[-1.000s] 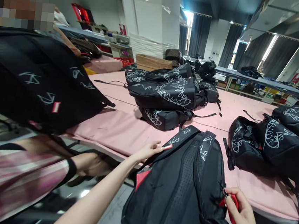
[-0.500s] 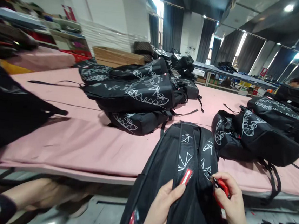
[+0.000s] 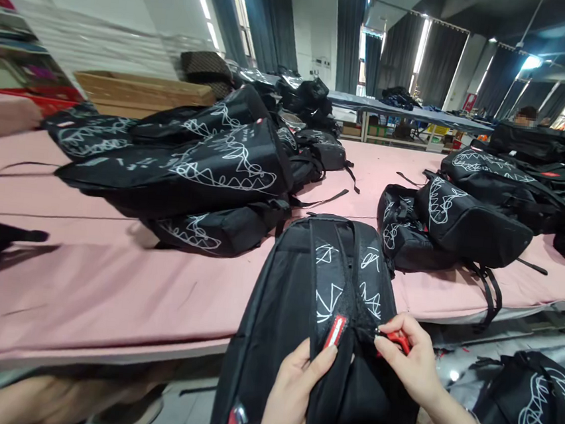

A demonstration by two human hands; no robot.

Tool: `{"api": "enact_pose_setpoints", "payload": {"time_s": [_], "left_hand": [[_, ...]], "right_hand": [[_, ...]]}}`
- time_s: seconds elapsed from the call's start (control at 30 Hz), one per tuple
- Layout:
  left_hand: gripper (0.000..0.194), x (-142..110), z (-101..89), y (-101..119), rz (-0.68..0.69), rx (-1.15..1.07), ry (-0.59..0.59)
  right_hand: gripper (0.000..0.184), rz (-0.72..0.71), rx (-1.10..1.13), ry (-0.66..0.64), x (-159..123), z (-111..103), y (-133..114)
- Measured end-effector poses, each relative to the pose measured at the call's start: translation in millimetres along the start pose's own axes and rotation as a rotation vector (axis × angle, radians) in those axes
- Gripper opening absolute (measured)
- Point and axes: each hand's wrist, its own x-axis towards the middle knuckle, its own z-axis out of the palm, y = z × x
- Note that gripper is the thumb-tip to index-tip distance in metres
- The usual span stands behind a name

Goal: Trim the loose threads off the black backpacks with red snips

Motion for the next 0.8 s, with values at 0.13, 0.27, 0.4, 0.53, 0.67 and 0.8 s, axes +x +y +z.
{"api": "enact_pose_setpoints", "payload": {"time_s": [0.13,0.27,0.4,0.53,0.67,0.8], "left_hand": [[0.036,-1.0,0.9,-4.6,-0.003,0.046,0.004],[0.038,-0.9,-0.4,-9.0,0.025,0.098,0.018],[0.040,-1.5,0.4,-11.2,0.071,0.121,0.028],[0.043,-3.3,3.3,-10.5,0.079,0.114,0.025],[0.043,-5.3,5.2,-9.5,0.128,0.154,0.006],[0.043,-7.4,4.4,-7.8,0.179,0.247,-0.041]], "right_hand": [[0.022,-0.016,-0.107,-0.015,-1.6,-1.0,-1.2],[0.022,-0.115,-0.200,-0.011,-2.0,-1.3,-3.6],[0.021,-0.202,-0.214,0.008,-1.6,-1.4,-3.2],[0.020,-0.127,-0.156,0.018,-2.0,-3.5,-2.0],[0.020,-0.099,-0.133,-0.037,-1.0,-7.7,-3.0],[0.020,-0.169,-0.162,-0.076,3.0,-10.6,-4.2]]}}
